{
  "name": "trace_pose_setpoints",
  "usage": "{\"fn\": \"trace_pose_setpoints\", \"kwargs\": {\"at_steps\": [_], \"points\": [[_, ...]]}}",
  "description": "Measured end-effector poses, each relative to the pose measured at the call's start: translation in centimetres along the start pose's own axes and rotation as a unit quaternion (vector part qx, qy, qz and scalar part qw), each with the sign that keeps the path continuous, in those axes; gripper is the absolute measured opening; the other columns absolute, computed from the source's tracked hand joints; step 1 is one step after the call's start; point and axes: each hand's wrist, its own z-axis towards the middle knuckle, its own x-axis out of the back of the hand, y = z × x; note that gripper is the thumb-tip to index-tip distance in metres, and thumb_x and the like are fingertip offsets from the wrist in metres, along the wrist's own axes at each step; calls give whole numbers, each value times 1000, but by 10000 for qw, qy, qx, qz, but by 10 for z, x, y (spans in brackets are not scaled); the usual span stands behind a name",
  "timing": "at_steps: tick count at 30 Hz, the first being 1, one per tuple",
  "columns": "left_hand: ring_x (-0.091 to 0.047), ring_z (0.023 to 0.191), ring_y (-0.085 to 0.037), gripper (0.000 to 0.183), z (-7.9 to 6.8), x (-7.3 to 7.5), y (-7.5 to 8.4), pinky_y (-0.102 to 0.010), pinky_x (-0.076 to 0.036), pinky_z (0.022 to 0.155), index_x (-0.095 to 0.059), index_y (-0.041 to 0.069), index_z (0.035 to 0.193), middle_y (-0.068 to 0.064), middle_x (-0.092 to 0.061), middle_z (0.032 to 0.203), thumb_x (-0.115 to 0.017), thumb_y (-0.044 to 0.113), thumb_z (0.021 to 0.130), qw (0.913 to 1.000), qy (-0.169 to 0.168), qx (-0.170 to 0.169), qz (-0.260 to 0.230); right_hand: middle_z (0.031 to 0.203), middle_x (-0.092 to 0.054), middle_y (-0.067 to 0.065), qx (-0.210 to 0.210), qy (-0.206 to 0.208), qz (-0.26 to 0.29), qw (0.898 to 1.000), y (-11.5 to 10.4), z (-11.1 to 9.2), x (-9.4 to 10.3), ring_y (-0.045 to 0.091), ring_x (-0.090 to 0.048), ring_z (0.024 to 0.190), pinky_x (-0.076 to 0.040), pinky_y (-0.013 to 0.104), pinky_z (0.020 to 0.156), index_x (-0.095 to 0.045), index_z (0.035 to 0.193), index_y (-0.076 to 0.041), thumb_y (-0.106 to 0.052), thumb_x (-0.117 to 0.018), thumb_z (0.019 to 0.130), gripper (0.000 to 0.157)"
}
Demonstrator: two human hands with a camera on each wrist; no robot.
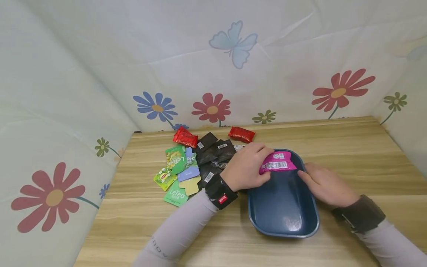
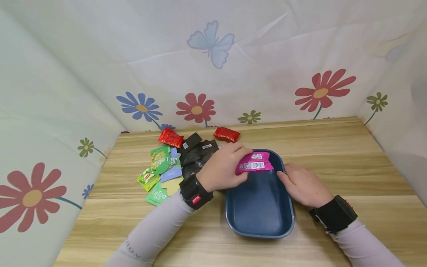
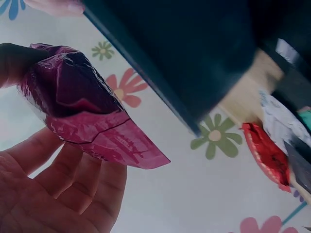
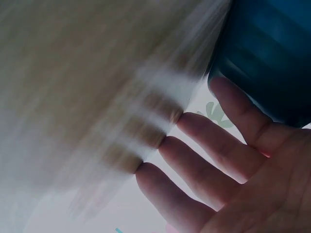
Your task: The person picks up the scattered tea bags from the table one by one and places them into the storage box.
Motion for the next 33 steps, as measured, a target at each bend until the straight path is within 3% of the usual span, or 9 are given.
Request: {"fn": "trace_pose_setpoints", "kwargs": {"at_steps": [2,4,6,8,10,14,19,26,33], "points": [[-58,120,-13,71,4,0,3,-30,-53,106,-57,17,144,0,-62,134,-80,45,83,10000,-22,-32,-2,124,-71,21,-6,-32,11,10000,0,0,0,41,-69,112,-55,63,93,-59,139,3,-40,-39,111,55],[-52,136,-19,92,6,1,5,-40,-46,115,-42,18,157,-4,-51,153,-78,58,81,9998,-174,-34,54,130,-68,24,35,-24,10,10000,0,-1,0,45,-67,118,-53,65,96,-57,141,4,-40,-38,112,57],[-36,153,-28,117,6,3,5,-51,-34,124,-18,22,167,-6,-27,171,-74,72,77,9993,-372,6,59,125,-70,22,108,40,12,9999,0,0,0,43,-69,114,-54,64,95,-59,139,3,-39,-39,112,54],[-16,161,-35,136,4,7,2,-61,-20,126,6,25,168,-5,2,176,-68,86,70,9983,-558,46,165,122,-71,21,167,96,-2,9998,0,0,0,42,-69,112,-54,64,94,-61,136,3,-37,-40,111,52],[-3,163,-37,141,0,13,-6,-65,-12,126,14,26,165,-3,16,175,-64,91,68,9976,-626,121,260,122,-71,22,141,102,-26,9998,0,0,1,42,-69,111,-54,64,94,-62,135,3,-37,-41,111,52],[-4,163,-36,130,-9,27,-36,-62,-11,128,3,23,168,-6,9,176,-63,85,75,9965,-664,287,415,124,-70,22,95,55,-30,9999,0,0,2,42,-69,113,-54,65,95,-60,137,4,-38,-42,111,53],[-7,162,-37,116,-25,38,-92,-60,-14,129,-7,22,168,-9,-4,176,-65,75,83,9909,-976,686,622,110,-72,10,166,25,25,9999,2,0,3,28,-70,100,-58,58,89,-64,132,1,-37,-44,110,48],[-20,159,-41,102,-47,41,-172,-60,-22,127,-27,16,165,-15,-21,173,-75,57,85,9795,-1374,1278,735,102,-70,4,204,33,-22,9998,3,2,3,21,-67,93,-59,53,84,-65,127,0,-36,-45,110,44],[-32,154,-40,93,-62,33,-226,-55,-30,125,-37,16,161,-16,-32,168,-83,35,83,9749,-1429,1607,584,91,-65,-1,155,21,-113,9998,1,3,4,15,-61,83,-56,42,75,-67,118,-3,-36,-46,109,40]]}}
